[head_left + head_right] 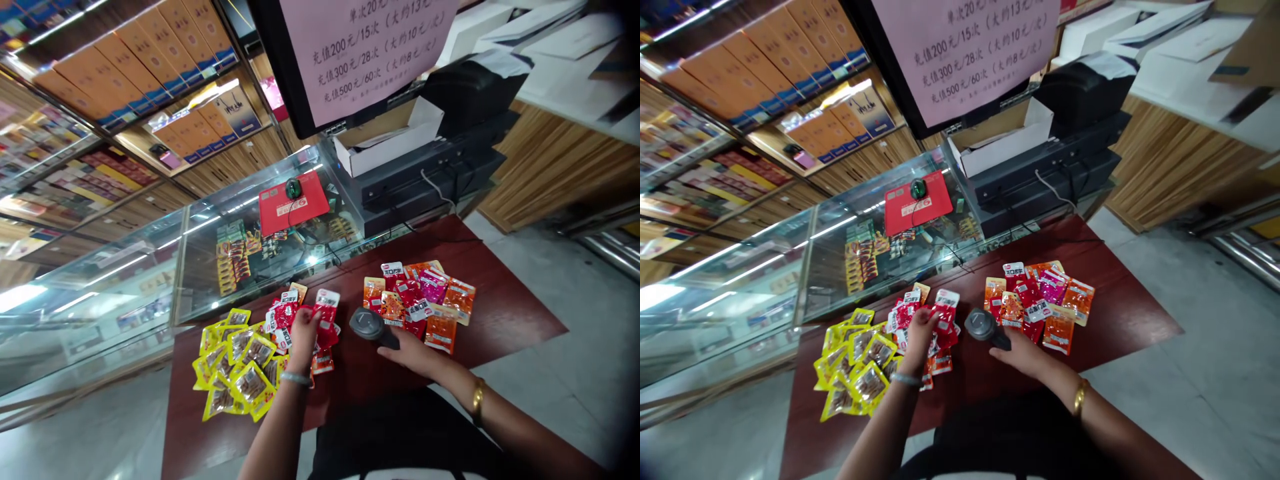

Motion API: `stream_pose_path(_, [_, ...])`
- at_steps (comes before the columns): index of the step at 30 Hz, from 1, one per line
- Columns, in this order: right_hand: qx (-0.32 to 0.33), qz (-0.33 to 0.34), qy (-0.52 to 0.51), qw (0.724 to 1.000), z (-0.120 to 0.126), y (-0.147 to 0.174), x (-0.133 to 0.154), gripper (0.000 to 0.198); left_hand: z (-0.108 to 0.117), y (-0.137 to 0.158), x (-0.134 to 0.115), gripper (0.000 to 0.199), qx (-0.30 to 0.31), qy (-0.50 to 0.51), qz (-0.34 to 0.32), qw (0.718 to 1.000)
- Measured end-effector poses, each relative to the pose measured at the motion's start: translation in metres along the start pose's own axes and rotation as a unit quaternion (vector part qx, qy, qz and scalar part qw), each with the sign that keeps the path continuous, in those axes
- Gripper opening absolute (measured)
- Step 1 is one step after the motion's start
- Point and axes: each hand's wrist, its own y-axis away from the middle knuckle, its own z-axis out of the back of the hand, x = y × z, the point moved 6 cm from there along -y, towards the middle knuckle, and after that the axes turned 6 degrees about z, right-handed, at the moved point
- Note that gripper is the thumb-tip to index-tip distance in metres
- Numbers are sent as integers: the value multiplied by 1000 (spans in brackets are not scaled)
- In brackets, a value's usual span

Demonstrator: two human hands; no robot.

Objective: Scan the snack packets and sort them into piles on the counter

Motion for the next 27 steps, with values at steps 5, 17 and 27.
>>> stream_pose_path(5, [-21,-26,-11,999,7,9,-11,47,71,16,14,43,-173,-291,-17,941])
stream_pose_path(17, [-102,-109,-13,989,32,35,-29,57,-151,7,-96,53,3,-336,-141,931])
stream_pose_path(27, [-118,-102,0,988,36,38,-27,56,-133,-13,-79,17,133,-176,-55,974])
